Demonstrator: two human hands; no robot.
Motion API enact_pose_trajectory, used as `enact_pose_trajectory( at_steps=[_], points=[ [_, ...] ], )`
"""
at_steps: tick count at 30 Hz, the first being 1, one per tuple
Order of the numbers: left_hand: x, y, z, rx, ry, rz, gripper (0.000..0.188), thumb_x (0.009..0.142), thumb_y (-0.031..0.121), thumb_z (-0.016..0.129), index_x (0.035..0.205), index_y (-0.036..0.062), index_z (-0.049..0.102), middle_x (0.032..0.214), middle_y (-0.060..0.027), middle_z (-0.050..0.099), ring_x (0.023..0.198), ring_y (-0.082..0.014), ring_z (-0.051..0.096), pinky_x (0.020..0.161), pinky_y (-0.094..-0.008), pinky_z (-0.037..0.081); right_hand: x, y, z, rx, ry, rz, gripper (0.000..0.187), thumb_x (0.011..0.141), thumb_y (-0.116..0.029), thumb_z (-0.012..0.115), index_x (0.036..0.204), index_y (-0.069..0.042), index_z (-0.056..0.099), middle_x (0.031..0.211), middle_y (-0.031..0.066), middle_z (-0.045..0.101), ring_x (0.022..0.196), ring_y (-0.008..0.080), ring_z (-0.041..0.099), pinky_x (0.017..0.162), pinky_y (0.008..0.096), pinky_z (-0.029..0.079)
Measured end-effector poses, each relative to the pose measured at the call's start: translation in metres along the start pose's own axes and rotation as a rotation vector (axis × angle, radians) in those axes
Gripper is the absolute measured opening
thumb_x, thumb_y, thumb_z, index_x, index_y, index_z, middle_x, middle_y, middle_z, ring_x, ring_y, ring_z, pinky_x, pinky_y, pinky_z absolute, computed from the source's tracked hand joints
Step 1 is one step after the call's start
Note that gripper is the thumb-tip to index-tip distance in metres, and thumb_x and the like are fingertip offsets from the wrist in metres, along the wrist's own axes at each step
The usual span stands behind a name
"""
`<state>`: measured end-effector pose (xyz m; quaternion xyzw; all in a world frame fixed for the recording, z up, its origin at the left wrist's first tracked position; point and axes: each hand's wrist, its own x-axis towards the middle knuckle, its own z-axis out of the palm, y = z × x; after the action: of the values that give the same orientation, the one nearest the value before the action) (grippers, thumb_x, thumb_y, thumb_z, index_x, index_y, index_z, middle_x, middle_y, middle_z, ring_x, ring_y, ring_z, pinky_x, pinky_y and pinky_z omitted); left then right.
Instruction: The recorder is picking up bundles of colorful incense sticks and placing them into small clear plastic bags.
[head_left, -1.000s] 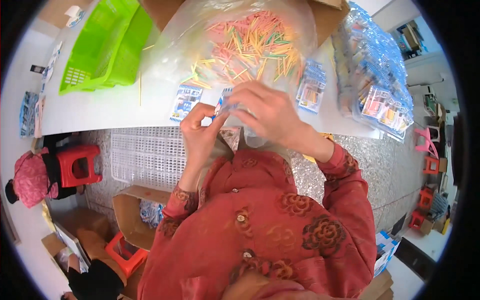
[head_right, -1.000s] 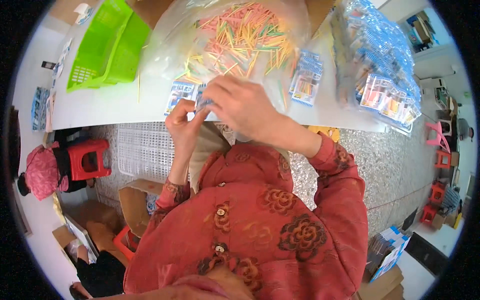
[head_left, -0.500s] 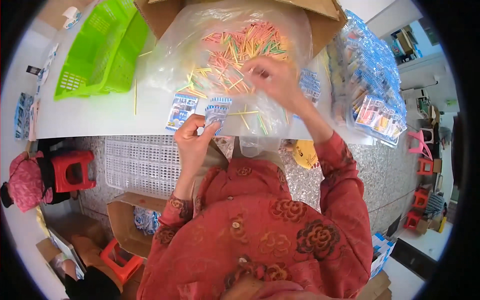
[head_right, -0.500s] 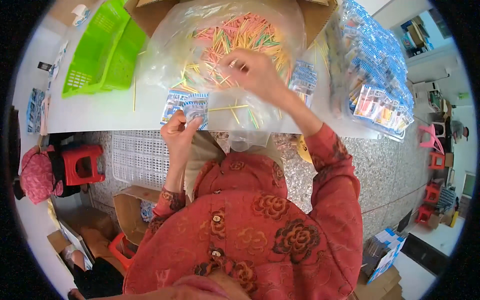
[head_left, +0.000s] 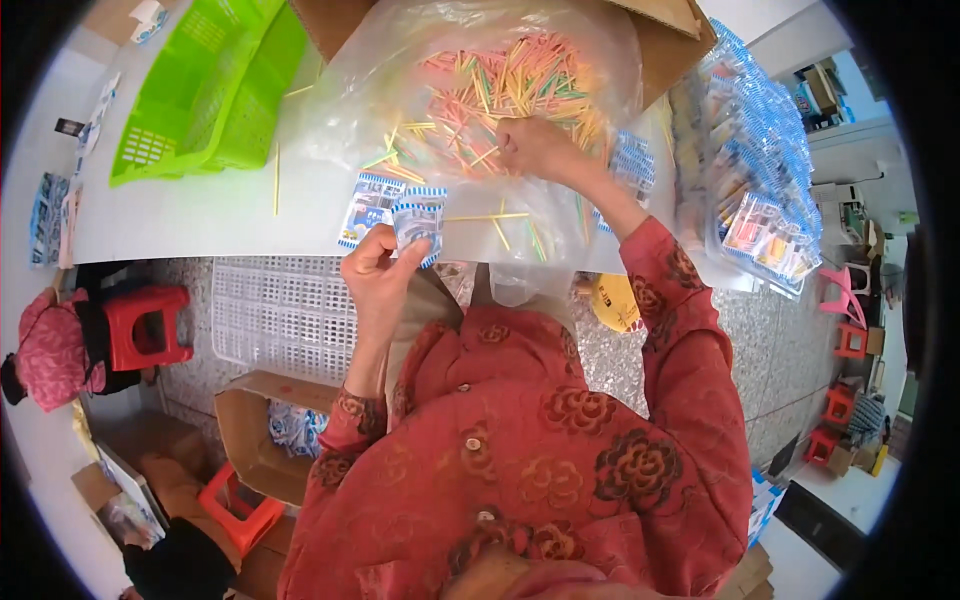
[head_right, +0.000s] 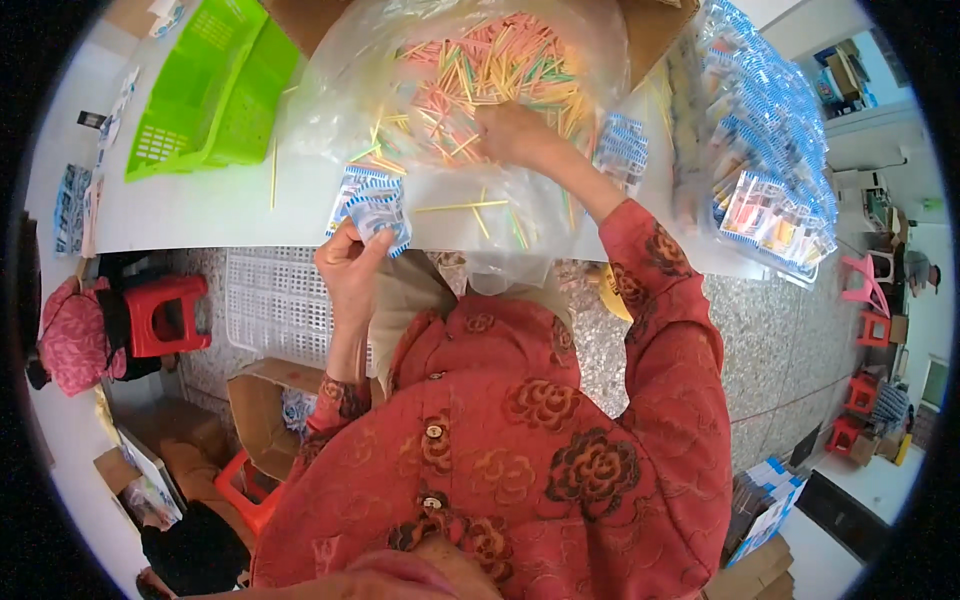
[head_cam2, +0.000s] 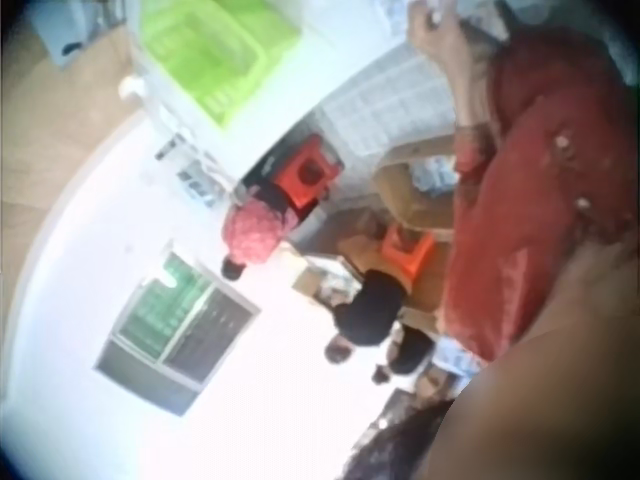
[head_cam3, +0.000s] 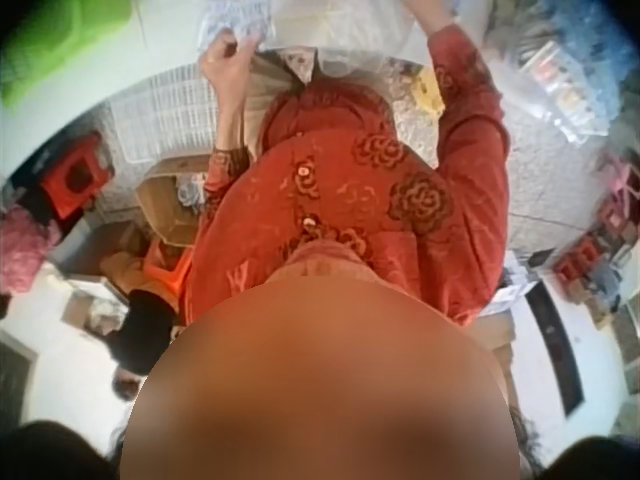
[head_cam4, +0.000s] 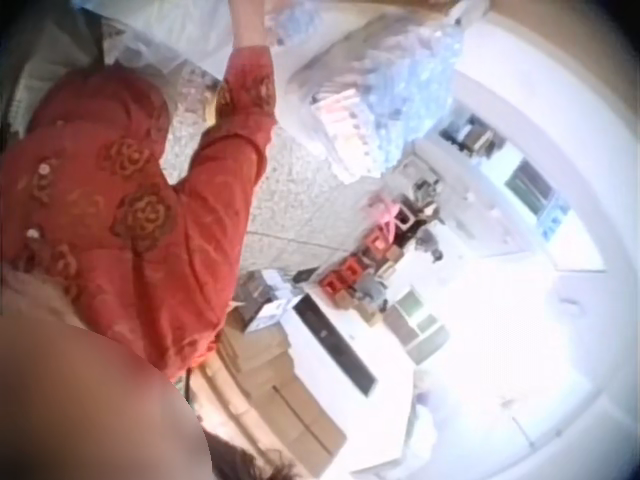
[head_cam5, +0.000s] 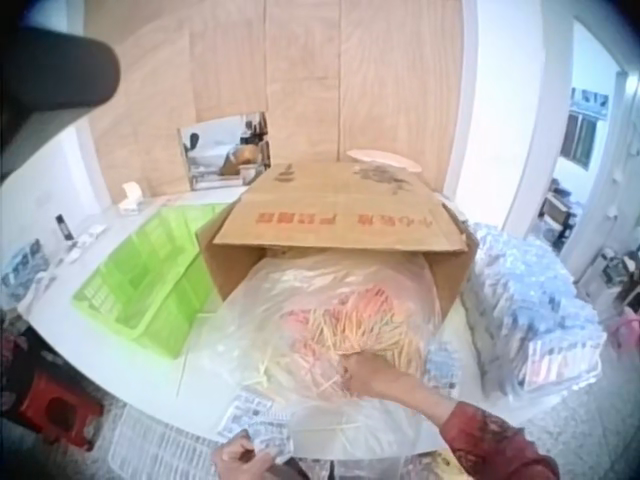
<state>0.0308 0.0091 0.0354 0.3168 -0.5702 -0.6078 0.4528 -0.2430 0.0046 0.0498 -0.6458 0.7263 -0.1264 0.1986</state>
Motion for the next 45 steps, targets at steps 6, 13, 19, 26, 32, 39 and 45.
enact_pose_trajectory(
  at_steps=[6, 13, 19, 26, 32, 39, 45],
  points=[
    [-0.001, 0.006, 0.004, 0.002, -0.004, -0.013, 0.017, 0.074, -0.004, 0.069, 0.067, -0.0001, 0.054, 0.067, 0.0031, 0.047, 0.064, -0.0047, 0.040, 0.058, -0.0195, 0.032, 0.008, 0.012, 0.003, 0.024, 0.231, -0.042, 0.017, 0.075, -0.012, 0.059, 0.090, -0.003, 0.057, 0.081, 0.0132, 0.061, 0.077, 0.0288, 0.060, 0.069, 0.0375, 0.047],
    [-0.005, 0.000, -0.002, 0.046, 0.004, -0.041, 0.018, 0.073, -0.006, 0.069, 0.066, 0.0004, 0.054, 0.067, 0.0035, 0.046, 0.063, -0.0043, 0.039, 0.056, -0.0198, 0.031, 0.039, 0.036, -0.010, -0.114, 0.420, -0.145, 0.028, 0.073, -0.003, 0.055, 0.101, -0.004, 0.056, 0.104, 0.0163, 0.057, 0.085, 0.0343, 0.059, 0.074, 0.0425, 0.048],
    [-0.009, 0.009, 0.000, 0.039, 0.038, -0.075, 0.017, 0.074, -0.006, 0.068, 0.067, 0.0010, 0.055, 0.070, 0.0046, 0.048, 0.067, -0.0031, 0.041, 0.061, -0.0184, 0.034, 0.071, 0.043, -0.015, -0.367, 0.382, -0.383, 0.034, 0.077, 0.001, 0.047, 0.111, 0.000, 0.054, 0.123, 0.0159, 0.050, 0.107, 0.0334, 0.054, 0.085, 0.0390, 0.049],
    [-0.011, 0.006, -0.002, -0.001, 0.021, -0.089, 0.013, 0.075, -0.006, 0.068, 0.069, 0.0013, 0.058, 0.071, 0.0039, 0.051, 0.070, -0.0034, 0.045, 0.065, -0.0186, 0.037, 0.098, 0.035, -0.002, -0.552, 0.291, -0.566, 0.039, 0.082, -0.009, 0.047, 0.120, 0.000, 0.049, 0.133, 0.0127, 0.044, 0.120, 0.0313, 0.045, 0.093, 0.0385, 0.043],
    [-0.012, 0.005, 0.001, -0.026, -0.006, -0.085, 0.012, 0.076, -0.004, 0.068, 0.070, 0.0009, 0.059, 0.072, 0.0027, 0.053, 0.070, -0.0044, 0.046, 0.066, -0.0198, 0.039, 0.103, 0.023, 0.008, -0.777, 0.227, -0.614, 0.034, 0.080, -0.016, 0.051, 0.110, -0.001, 0.056, 0.122, 0.0144, 0.053, 0.111, 0.0293, 0.052, 0.088, 0.0368, 0.045],
    [-0.013, -0.001, -0.007, -0.040, -0.043, -0.065, 0.006, 0.077, -0.002, 0.068, 0.078, 0.0002, 0.063, 0.084, -0.0039, 0.064, 0.078, -0.0090, 0.057, 0.075, -0.0255, 0.046, 0.104, 0.032, 0.020, -0.884, 0.450, -0.660, 0.013, 0.072, -0.010, 0.055, 0.079, -0.001, 0.061, 0.090, 0.0103, 0.060, 0.089, 0.0222, 0.058, 0.068, 0.0296, 0.051],
    [-0.013, 0.002, -0.007, -0.058, -0.039, -0.083, 0.006, 0.077, -0.002, 0.068, 0.079, 0.0003, 0.063, 0.085, -0.0039, 0.065, 0.078, -0.0088, 0.057, 0.076, -0.0255, 0.047, 0.096, 0.027, 0.017, -0.910, 0.447, -0.648, 0.013, 0.071, -0.009, 0.055, 0.078, -0.001, 0.062, 0.088, 0.0104, 0.059, 0.087, 0.0212, 0.059, 0.068, 0.0275, 0.051]
  ],
)
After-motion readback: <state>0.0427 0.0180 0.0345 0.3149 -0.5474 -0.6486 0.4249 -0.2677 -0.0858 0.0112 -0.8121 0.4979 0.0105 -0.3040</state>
